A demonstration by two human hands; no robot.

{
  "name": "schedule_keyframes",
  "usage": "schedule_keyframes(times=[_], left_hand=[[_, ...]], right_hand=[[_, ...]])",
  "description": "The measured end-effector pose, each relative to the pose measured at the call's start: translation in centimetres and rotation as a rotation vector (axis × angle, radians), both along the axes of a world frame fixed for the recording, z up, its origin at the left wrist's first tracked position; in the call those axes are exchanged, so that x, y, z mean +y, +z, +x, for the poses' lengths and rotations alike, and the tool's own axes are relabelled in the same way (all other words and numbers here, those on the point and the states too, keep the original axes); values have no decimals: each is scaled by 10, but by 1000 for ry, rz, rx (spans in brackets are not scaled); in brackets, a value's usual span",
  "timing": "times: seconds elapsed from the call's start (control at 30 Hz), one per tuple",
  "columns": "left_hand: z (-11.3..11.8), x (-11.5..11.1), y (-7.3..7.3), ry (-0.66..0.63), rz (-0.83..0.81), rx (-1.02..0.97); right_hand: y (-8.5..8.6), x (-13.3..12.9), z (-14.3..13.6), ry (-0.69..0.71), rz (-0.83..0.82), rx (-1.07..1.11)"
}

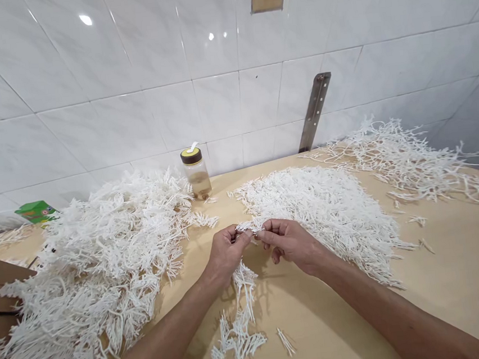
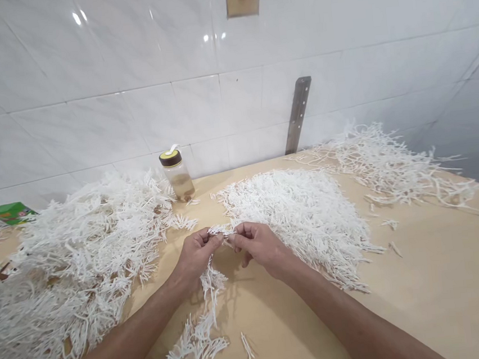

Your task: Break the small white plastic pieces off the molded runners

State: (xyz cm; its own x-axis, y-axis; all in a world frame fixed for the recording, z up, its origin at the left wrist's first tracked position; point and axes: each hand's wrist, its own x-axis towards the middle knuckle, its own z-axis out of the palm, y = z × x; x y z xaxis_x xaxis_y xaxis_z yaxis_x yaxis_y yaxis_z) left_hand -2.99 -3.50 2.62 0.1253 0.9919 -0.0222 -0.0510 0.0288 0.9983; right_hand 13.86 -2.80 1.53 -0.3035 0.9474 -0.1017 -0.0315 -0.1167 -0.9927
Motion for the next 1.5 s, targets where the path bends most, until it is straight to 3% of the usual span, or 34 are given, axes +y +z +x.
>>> schedule_keyframes(times=[0.27, 0.43, 0.6, 0.87, 1.5], left_hand=[[0, 2, -7, 15, -68, -58], [-1, 1, -5, -30, -139, -99], [-1, 2, -7, 21, -118, -90], [1, 1, -5, 69, 37, 43], [1, 1, -4, 50, 12, 13]], right_hand=[[-4, -2, 0, -38, 172, -252], [-7, -1, 0, 23, 112, -100], [-7, 1, -2, 28, 11, 24], [-6, -2, -2, 12, 36, -63], [-13, -3, -6, 11, 64, -73]])
